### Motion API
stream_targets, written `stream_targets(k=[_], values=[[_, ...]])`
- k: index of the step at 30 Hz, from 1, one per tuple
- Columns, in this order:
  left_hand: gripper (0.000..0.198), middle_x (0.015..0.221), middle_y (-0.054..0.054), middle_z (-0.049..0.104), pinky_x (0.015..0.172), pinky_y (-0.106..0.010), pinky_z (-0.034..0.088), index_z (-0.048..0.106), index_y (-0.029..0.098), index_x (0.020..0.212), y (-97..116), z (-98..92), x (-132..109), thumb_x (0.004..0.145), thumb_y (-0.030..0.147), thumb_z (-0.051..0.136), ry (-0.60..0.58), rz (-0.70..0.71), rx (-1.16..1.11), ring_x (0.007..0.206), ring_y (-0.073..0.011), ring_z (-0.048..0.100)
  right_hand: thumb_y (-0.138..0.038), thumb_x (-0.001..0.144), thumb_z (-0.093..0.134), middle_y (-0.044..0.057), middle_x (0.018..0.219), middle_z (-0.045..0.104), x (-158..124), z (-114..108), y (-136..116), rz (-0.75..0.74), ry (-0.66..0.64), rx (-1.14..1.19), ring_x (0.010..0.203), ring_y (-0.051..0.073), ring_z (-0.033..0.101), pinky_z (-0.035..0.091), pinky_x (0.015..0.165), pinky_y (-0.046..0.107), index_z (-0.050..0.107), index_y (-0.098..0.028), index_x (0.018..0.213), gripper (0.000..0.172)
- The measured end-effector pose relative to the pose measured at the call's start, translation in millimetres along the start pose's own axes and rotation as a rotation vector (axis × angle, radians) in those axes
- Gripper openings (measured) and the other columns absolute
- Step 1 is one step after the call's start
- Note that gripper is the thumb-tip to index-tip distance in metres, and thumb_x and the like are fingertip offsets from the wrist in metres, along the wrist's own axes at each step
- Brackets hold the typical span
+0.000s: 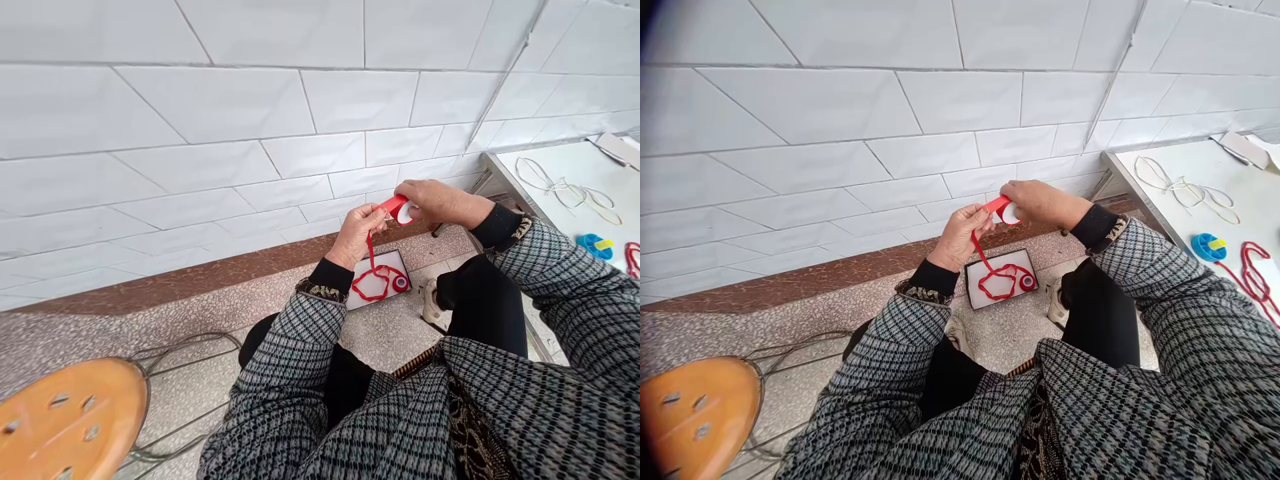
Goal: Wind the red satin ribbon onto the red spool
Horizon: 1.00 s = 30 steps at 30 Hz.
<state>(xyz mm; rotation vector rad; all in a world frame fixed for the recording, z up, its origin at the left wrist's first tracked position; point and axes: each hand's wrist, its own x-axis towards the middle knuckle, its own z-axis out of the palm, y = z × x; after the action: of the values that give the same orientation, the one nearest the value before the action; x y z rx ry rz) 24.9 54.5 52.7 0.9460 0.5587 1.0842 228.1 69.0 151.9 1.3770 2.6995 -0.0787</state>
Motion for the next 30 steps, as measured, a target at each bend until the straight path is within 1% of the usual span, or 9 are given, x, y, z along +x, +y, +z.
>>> stream_targets(k=[3, 5, 10, 13, 16, 18, 23, 26, 30], values=[[0.043, 0.049, 0.007, 0.042, 0.068, -0.026, 0.050, 0.072, 0.016, 0.069, 0.1, -5.3, -7.7, 0.074, 0.053, 0.094, 0.030, 0.005, -0.030, 0.052, -0.0070, 0.044, -0.007, 0.084, 0.061, 0.015, 0.117, 0.072, 3.0, 27.0, 5.8, -0.014, 0.067, 0.116, 0.094, 0.024, 0.062, 0.041, 0.081, 0.033, 0.064, -0.013, 0.120, 0.037], [0.045, 0.046, 0.008, 0.037, 0.067, -0.027, 0.050, 0.075, 0.015, 0.069, -0.2, -9.1, -12.6, 0.075, 0.056, 0.092, 0.039, 0.001, -0.034, 0.049, -0.0068, 0.040, -0.005, 0.082, 0.061, 0.014, 0.114, 0.074, 4.9, 43.1, 7.9, 0.018, 0.108, 0.210, 0.094, 0.024, 0.062, 0.042, 0.083, 0.033, 0.064, -0.014, 0.121, 0.040], [0.047, 0.050, 0.005, 0.047, 0.063, -0.029, 0.047, 0.078, 0.016, 0.071, -2.0, -15.2, -19.5, 0.078, 0.061, 0.088, 0.059, -0.061, 0.062, 0.049, -0.0071, 0.040, -0.005, 0.078, 0.063, 0.011, 0.106, 0.076, 8.1, 68.4, 9.8, 0.116, 0.089, 0.383, 0.088, 0.022, 0.063, 0.044, 0.080, 0.031, 0.068, -0.014, 0.118, 0.041], [0.047, 0.051, 0.003, 0.050, 0.058, -0.028, 0.042, 0.076, 0.017, 0.068, -4.7, -16.6, -18.1, 0.082, 0.061, 0.084, 0.106, -0.060, 0.176, 0.049, -0.0077, 0.040, -0.005, 0.078, 0.064, 0.012, 0.107, 0.077, 8.4, 76.7, 11.3, 0.152, 0.051, 0.395, 0.091, 0.023, 0.066, 0.046, 0.082, 0.032, 0.070, -0.014, 0.116, 0.039], [0.041, 0.056, 0.001, 0.055, 0.061, -0.028, 0.045, 0.069, 0.018, 0.062, -7.9, -16.0, -13.9, 0.078, 0.052, 0.086, 0.205, -0.037, 0.213, 0.054, -0.0093, 0.047, -0.007, 0.081, 0.065, 0.013, 0.111, 0.078, 7.0, 83.0, 11.1, 0.153, 0.009, 0.365, 0.095, 0.024, 0.068, 0.046, 0.084, 0.033, 0.071, -0.014, 0.119, 0.039], [0.038, 0.059, 0.001, 0.054, 0.062, -0.027, 0.047, 0.062, 0.019, 0.057, -9.2, -13.9, -11.3, 0.074, 0.044, 0.085, 0.252, -0.024, 0.195, 0.058, -0.0103, 0.051, -0.007, 0.082, 0.067, 0.014, 0.113, 0.078, 5.6, 86.4, 8.9, 0.151, -0.041, 0.340, 0.097, 0.025, 0.069, 0.045, 0.084, 0.033, 0.071, -0.014, 0.121, 0.040], [0.039, 0.062, 0.002, 0.048, 0.060, -0.027, 0.047, 0.047, 0.019, 0.051, -8.7, -4.9, -10.7, 0.069, 0.031, 0.080, 0.218, 0.001, 0.100, 0.057, -0.0087, 0.051, -0.011, 0.084, 0.072, 0.017, 0.118, 0.079, 2.7, 92.0, -0.8, 0.182, -0.158, 0.298, 0.102, 0.027, 0.071, 0.043, 0.082, 0.032, 0.071, -0.012, 0.126, 0.041], [0.042, 0.062, 0.003, 0.047, 0.056, -0.026, 0.044, 0.042, 0.019, 0.052, -8.1, -2.3, -12.3, 0.066, 0.029, 0.081, 0.190, -0.031, 0.014, 0.053, -0.0062, 0.045, -0.014, 0.084, 0.074, 0.017, 0.113, 0.079, 1.5, 93.7, -4.9, 0.182, -0.198, 0.306, 0.097, 0.027, 0.070, 0.042, 0.078, 0.032, 0.073, -0.012, 0.119, 0.035], [0.047, 0.055, 0.006, 0.039, 0.050, -0.023, 0.038, 0.036, 0.019, 0.052, -6.1, -5.7, -13.1, 0.066, 0.026, 0.081, 0.229, -0.043, -0.067, 0.046, -0.0037, 0.039, -0.016, 0.081, 0.076, 0.013, 0.107, 0.079, 0.5, 96.7, -5.1, 0.165, -0.236, 0.374, 0.089, 0.025, 0.068, 0.041, 0.075, 0.031, 0.074, -0.013, 0.114, 0.034]])
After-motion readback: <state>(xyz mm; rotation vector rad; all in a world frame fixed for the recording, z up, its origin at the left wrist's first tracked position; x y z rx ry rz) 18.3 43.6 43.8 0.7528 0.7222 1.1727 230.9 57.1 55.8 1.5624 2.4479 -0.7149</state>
